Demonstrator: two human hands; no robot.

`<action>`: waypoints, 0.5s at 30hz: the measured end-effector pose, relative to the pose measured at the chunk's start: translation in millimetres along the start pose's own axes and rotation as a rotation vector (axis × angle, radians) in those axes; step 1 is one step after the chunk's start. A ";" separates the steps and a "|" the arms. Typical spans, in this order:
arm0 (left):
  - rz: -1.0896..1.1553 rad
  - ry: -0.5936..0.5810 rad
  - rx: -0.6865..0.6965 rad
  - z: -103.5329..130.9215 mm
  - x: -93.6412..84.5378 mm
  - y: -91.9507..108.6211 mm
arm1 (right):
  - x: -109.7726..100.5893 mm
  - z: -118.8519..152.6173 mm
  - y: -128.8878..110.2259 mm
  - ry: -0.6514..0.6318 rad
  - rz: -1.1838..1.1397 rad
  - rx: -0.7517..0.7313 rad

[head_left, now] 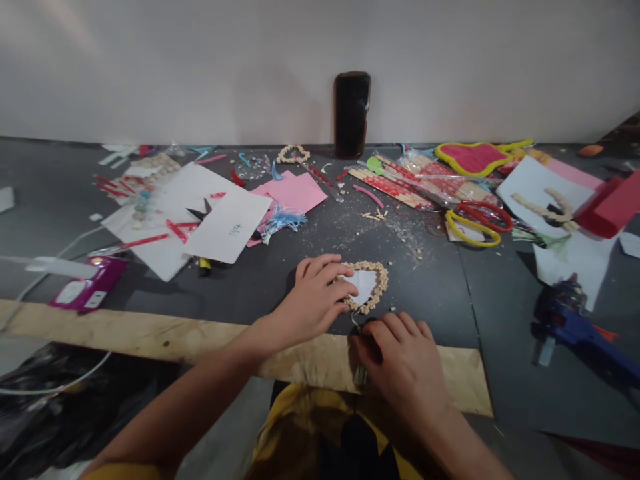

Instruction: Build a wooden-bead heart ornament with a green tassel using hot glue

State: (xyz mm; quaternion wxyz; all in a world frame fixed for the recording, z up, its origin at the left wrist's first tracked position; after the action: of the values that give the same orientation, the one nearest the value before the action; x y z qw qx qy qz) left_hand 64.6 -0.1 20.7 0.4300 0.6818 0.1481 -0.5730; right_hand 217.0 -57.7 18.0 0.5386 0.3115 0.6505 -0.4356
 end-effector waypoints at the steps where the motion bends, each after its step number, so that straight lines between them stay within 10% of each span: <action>1: 0.012 0.004 -0.004 0.0 0.4 0.3 | 1.2 -1.2 -0.8 -0.003 0.002 -0.004; 15: 0.020 -0.002 -0.029 1.2 0.5 -2.7 | -12.8 1.6 5.1 0.128 -0.060 -0.008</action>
State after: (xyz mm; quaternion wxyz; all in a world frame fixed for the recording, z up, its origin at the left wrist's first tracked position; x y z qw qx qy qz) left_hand 62.0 0.5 19.2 0.4457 0.6762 0.1493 -0.5673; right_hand 225.0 -56.2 29.2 0.4840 0.3167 0.6944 -0.4281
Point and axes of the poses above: each hand's wrist, its own z-axis away from the middle knuckle, its own x-axis out of the palm, y = z × x, the point moved 4 cm from there along -z, towards the middle knuckle, and after that the axes turned 11 degrees about -y, right-handed, at the moved point
